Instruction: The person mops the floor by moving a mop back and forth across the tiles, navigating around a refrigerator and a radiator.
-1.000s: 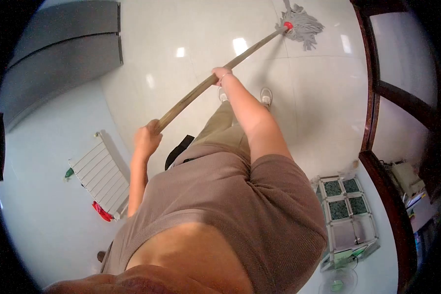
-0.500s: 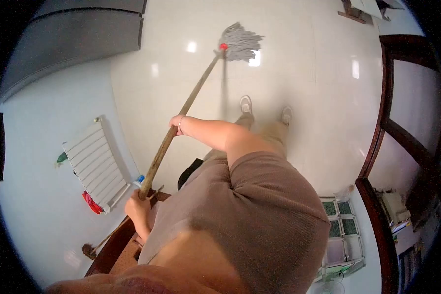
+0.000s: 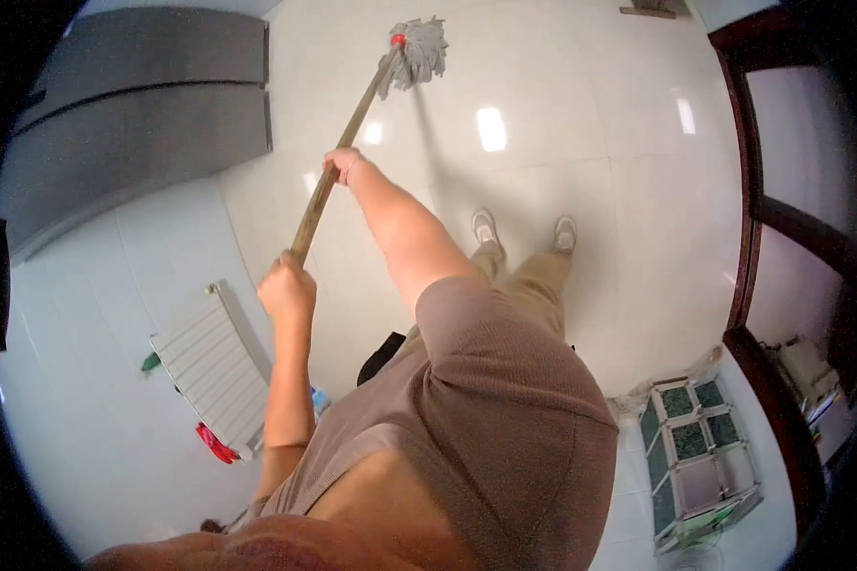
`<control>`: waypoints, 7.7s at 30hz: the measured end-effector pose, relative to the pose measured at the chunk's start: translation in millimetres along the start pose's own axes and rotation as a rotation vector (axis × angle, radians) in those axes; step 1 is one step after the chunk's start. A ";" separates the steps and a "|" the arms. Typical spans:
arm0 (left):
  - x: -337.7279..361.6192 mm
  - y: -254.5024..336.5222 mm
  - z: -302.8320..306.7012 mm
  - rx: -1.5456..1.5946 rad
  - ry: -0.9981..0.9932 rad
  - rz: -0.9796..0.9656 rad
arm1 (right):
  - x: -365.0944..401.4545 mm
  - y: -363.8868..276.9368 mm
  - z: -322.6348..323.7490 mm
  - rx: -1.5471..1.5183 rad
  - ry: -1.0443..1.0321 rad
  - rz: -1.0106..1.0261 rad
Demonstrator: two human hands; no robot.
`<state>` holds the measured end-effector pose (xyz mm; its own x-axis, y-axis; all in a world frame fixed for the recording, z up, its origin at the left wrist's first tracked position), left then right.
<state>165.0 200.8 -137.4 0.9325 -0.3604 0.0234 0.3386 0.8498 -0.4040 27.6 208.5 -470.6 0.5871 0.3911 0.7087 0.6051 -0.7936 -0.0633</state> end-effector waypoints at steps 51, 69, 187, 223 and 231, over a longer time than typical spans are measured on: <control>111.8 202.4 -7.4 0.453 -0.528 -0.426 | 323.1 3.0 413.5 0.276 0.669 0.063; 342.1 -193.2 60.5 0.177 -0.594 0.345 | 214.2 397.7 52.4 0.808 -0.098 -0.720; 462.7 437.4 44.1 0.367 -0.355 -1.166 | 616.1 271.3 681.1 -0.572 0.908 0.653; 487.0 -307.1 -11.8 0.081 -0.383 -0.170 | 190.7 624.7 55.9 -0.109 0.354 -0.235; 470.2 -245.7 -31.4 0.133 -0.197 -0.357 | 192.4 554.9 122.0 -0.203 0.428 0.169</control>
<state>516.4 -189.5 -55.8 0.7555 -0.5718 0.3198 0.6459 0.7316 -0.2180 541.9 -99.8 -455.1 0.3689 0.0563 0.9277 0.3789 -0.9205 -0.0949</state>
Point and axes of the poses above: each hand's wrist, its own x-axis away from the middle knuckle, its own z-axis out of the back of the hand, y = z × x, the point moved 10 cm from there along -x, towards the middle knuckle, and after that the axes turned 3 degrees about -z, right-handed, at the moved point
